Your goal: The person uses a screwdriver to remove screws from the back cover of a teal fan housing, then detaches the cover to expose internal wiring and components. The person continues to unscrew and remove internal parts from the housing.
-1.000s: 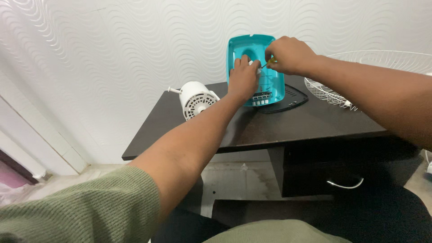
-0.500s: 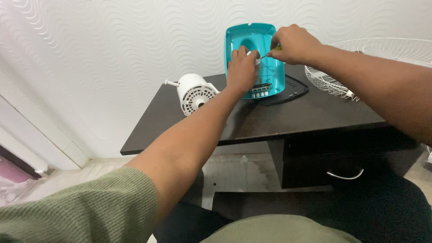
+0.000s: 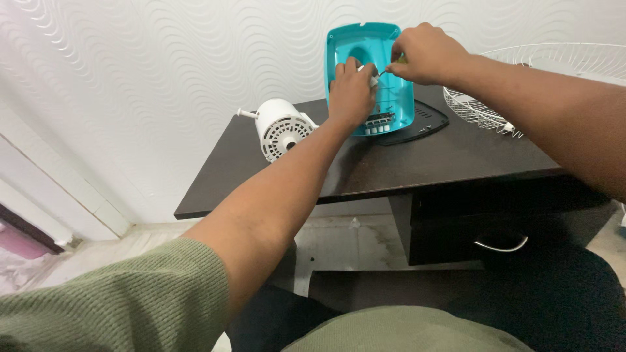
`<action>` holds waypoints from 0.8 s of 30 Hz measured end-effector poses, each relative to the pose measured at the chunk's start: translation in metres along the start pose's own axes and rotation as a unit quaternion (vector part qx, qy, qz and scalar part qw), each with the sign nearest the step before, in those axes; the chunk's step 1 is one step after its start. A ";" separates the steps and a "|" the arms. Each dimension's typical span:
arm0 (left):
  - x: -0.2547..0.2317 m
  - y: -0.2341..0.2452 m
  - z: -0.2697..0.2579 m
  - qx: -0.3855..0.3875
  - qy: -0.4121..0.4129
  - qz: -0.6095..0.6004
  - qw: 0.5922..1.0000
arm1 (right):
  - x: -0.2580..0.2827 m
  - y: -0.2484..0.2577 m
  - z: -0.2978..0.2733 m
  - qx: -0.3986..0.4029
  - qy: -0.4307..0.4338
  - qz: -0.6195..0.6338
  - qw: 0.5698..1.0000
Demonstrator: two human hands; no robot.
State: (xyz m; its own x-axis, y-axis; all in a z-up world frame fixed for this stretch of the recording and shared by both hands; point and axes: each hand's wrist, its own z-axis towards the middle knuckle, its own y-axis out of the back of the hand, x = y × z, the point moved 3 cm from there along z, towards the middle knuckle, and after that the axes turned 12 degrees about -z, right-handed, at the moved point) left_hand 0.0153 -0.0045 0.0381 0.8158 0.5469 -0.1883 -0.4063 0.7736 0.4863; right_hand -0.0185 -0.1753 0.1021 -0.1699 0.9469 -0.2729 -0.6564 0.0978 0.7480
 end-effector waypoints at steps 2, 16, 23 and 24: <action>0.001 -0.001 0.000 -0.002 0.001 0.004 1.000 | 0.002 0.001 0.000 -0.021 0.033 0.028 0.999; 0.003 -0.003 -0.002 0.006 0.009 -0.006 1.000 | 0.002 0.001 -0.002 -0.034 0.045 0.009 0.998; 0.000 -0.001 0.000 -0.012 -0.004 0.006 1.000 | -0.003 -0.003 0.002 0.005 -0.010 0.012 1.000; -0.001 -0.001 0.000 -0.011 -0.004 0.007 1.000 | -0.005 -0.005 0.001 0.027 -0.043 0.005 0.999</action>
State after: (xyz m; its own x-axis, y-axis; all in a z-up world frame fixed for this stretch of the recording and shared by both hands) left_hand 0.0149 -0.0059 0.0377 0.8130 0.5556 -0.1742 -0.4271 0.7723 0.4703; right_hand -0.0135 -0.1799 0.1008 -0.1108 0.9704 -0.2144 -0.6142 0.1027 0.7824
